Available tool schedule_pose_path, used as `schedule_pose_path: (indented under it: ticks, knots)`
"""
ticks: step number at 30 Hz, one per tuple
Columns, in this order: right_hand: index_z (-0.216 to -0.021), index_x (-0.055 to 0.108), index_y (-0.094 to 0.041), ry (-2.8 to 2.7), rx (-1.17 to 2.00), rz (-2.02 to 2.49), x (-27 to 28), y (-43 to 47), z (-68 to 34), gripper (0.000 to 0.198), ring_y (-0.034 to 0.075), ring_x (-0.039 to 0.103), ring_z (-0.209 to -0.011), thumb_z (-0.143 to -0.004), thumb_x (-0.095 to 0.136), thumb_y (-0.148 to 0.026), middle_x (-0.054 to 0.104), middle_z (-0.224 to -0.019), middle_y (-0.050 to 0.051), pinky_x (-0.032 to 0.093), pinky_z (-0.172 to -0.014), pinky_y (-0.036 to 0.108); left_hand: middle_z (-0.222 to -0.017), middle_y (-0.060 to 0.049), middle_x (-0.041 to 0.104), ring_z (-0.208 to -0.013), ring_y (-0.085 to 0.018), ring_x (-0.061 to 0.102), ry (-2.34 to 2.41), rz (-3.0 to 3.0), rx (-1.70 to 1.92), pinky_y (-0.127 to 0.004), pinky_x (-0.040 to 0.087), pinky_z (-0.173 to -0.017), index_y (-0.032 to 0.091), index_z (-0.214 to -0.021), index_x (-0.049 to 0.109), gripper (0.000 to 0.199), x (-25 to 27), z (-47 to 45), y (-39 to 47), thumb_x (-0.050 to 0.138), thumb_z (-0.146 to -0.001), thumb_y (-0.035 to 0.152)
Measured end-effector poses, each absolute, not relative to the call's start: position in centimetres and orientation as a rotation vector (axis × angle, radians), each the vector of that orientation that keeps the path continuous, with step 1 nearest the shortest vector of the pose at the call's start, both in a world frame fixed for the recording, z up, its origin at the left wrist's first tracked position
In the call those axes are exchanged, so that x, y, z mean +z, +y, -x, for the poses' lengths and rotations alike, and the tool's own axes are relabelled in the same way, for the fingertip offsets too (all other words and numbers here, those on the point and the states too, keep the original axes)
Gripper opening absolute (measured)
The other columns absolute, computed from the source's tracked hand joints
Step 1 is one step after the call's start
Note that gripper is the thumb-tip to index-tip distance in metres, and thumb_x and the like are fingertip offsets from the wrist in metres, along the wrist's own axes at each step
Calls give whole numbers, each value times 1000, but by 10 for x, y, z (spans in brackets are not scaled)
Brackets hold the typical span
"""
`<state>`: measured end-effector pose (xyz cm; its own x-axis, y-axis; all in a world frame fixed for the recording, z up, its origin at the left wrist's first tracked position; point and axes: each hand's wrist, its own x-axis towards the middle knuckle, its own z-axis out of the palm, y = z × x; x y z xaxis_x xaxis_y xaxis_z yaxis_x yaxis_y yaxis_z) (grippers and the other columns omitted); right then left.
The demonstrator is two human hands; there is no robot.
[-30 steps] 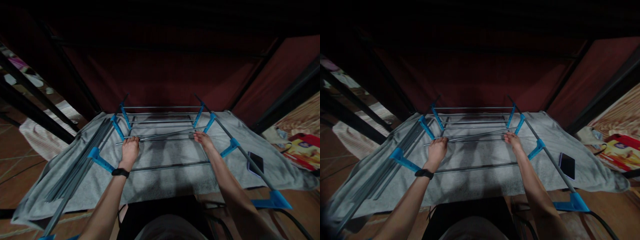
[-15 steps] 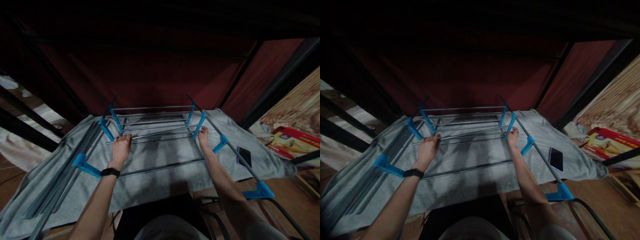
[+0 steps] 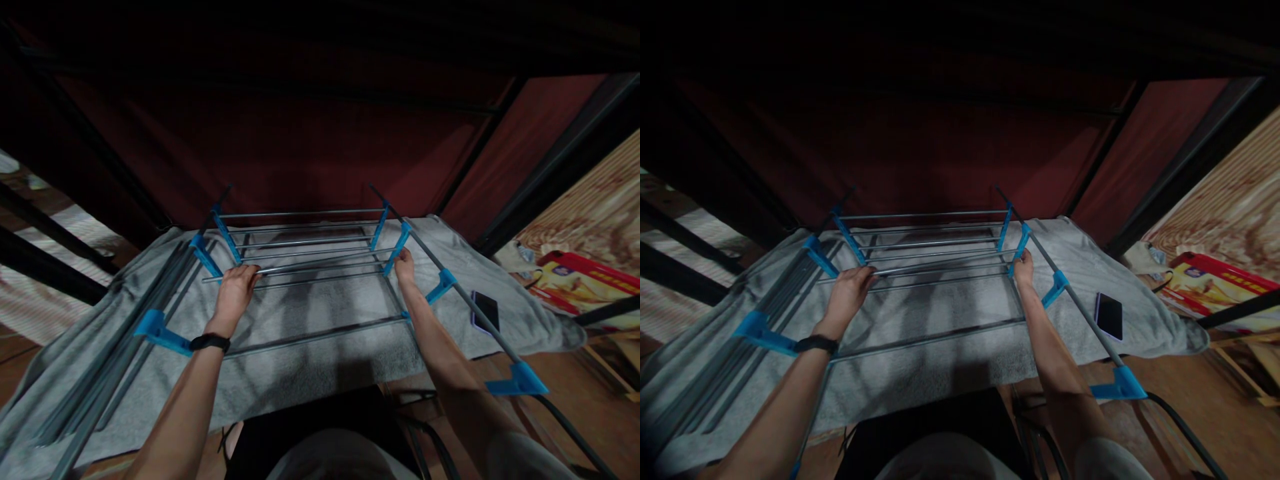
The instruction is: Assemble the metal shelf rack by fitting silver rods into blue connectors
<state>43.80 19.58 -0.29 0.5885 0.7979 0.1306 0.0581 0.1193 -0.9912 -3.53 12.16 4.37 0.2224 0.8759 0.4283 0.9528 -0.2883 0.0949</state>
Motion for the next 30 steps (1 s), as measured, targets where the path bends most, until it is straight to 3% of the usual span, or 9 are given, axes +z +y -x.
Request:
schedule_pose_path:
  ticks: [7,16,30]
  knots:
    - [-96,64,-25,-836,621,1330,-13,201,-445,38,17,61,-90,-63,52,-12,68,-86,-4,52,-90,28,-102,-15,71,-99,-31,63,-1754,2245,-529,-41,44,-91,15,-121,68,40,49,32,122,37,-103,32]
    - [-101,65,-25,-865,600,1333,-12,198,-443,43,16,63,-100,-64,54,-7,71,-101,-1,49,-102,31,-103,-16,71,-101,-33,62,-1745,2212,-443,-43,43,-91,14,-127,68,44,50,29,121,34,-103,30]
    - [-114,57,-24,-1002,516,1520,-41,212,-460,46,21,64,-112,-69,58,-17,67,-115,6,48,-107,41,-105,-14,72,-103,-29,65,-1858,2184,-352,-40,42,-93,17,-117,69,33,51,20,122,40,-101,20]
